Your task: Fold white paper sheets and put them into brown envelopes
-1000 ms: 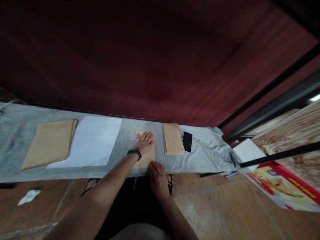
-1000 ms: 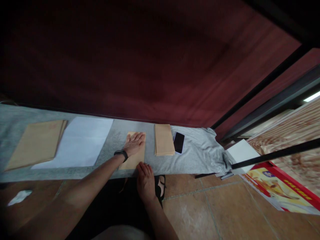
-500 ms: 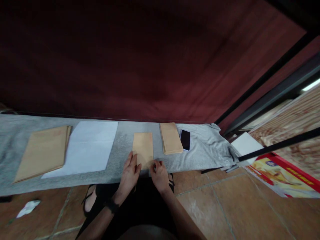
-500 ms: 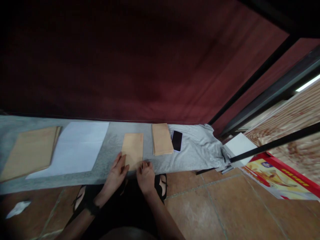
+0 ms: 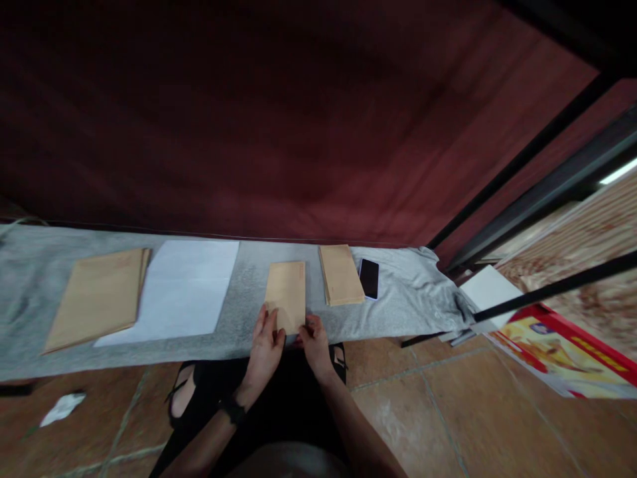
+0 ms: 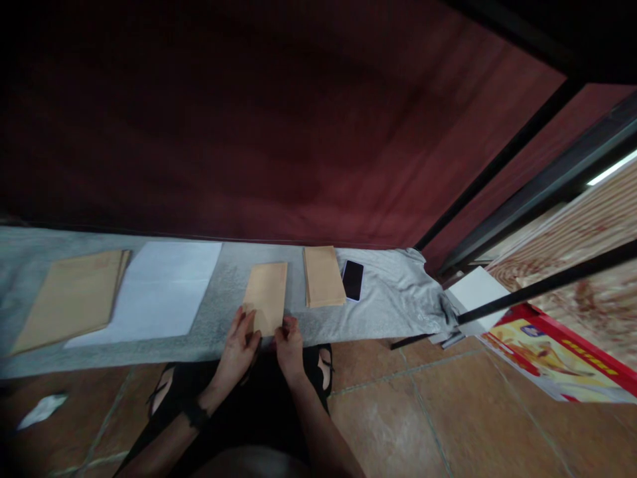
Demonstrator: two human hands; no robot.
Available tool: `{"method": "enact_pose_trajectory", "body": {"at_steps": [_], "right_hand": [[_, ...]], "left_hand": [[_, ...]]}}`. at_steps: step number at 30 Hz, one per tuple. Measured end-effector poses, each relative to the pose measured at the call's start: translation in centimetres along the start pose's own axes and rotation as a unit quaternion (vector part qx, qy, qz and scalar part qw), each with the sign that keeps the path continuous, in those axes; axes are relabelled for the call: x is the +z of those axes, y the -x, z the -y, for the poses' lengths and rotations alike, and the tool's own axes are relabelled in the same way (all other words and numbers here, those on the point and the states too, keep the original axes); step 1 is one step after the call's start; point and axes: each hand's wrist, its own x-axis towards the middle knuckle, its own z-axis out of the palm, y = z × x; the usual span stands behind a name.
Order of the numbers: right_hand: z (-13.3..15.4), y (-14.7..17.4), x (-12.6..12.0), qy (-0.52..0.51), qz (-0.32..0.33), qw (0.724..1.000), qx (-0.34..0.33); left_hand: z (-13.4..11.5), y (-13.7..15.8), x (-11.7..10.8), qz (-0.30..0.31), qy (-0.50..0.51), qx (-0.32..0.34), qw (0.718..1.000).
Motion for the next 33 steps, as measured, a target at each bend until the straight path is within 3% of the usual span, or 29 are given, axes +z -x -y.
{"method": "enact_pose_trajectory", "body": {"at_steps": [12,17,22,28,33], "right_hand": [[1.3,-0.4,-0.9,-0.068,-0.02,0.994,0.084],[1.6,-0.7,-1.4,-0.1,-0.037,0.99,0.09],[1.5,-0.8,-1.6,-0.134,-0.035,0.985,0.099],[1.4,-1.1,-1.5,-0.112,-0.015,0.989,0.09],[1.8,-1.6,-1.3,-0.113,-0.011,0.991,0.078]], "left_hand": [[-0.6,-1.0,-1.5,-0.018,0.084,-0.089,0.992],[-1.1,-1.6,-2.1,0.008,0.169,-0.165,0.972],[-1.0,-2.3,-3.0,0.001,0.177,-0.23,0.957],[-1.1,-2.9,-3.3,0.042,0.173,-0.223,0.959],[-1.5,-2.7,-2.8,0.013,0.27,-0.251,0.929]]}}
